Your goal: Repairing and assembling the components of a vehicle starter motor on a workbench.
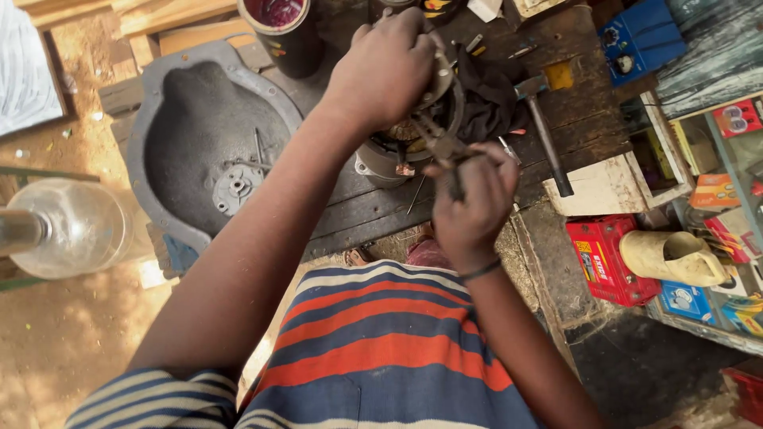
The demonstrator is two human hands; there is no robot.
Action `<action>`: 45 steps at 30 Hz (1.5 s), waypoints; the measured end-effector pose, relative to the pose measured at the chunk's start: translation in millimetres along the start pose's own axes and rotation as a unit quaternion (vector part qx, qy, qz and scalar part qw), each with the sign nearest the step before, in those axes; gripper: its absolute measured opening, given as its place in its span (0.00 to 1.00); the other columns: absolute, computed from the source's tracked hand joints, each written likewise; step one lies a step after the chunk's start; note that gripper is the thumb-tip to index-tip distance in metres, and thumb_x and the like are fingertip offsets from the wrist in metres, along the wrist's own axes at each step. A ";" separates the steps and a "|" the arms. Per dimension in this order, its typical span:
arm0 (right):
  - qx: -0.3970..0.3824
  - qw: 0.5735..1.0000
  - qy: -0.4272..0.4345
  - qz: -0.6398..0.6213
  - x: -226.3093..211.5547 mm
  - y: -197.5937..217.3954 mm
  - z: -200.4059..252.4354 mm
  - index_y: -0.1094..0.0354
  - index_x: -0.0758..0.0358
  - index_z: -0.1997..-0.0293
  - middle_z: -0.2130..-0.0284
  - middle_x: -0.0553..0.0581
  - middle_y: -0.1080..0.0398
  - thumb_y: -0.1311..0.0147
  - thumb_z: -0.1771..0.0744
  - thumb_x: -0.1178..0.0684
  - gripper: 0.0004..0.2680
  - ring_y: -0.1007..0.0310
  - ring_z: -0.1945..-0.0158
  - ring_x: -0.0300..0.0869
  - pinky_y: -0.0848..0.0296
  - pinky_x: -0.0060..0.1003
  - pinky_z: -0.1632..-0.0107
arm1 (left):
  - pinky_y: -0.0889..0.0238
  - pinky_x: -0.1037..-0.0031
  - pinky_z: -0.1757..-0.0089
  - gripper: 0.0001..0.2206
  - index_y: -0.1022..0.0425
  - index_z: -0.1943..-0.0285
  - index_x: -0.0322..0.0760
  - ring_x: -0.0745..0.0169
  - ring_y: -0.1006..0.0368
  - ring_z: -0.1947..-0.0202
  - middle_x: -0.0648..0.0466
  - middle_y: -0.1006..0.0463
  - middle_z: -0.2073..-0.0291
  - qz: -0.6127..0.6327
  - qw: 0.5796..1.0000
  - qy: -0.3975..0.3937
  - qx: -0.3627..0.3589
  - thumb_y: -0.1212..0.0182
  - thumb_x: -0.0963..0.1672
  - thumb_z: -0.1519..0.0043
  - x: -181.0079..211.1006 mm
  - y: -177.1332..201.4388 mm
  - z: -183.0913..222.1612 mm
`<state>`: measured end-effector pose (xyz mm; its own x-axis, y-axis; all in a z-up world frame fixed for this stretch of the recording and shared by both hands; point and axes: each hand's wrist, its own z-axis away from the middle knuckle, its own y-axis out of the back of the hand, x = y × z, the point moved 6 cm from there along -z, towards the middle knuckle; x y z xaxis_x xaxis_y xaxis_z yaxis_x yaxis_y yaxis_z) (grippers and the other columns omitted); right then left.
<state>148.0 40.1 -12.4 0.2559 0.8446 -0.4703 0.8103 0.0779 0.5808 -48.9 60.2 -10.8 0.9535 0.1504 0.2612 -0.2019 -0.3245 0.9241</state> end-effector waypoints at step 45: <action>-0.072 0.970 0.059 -0.226 54.9 -23.1 -3.6 0.45 0.63 0.75 0.77 0.55 0.40 0.31 0.35 0.52 0.18 0.40 0.76 0.39 0.41 0.35 0.73 | 0.36 0.49 0.54 0.10 0.36 0.48 0.35 0.32 0.31 0.50 0.44 0.22 0.54 0.144 0.979 0.139 0.044 0.51 0.45 0.33 24.2 51.4 25.0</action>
<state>141.4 86.6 -49.3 -0.1779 0.7608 -0.6241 0.7412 0.5208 0.4236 -30.6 23.9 36.0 0.7598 0.2857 0.5840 -0.4216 -0.4673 0.7771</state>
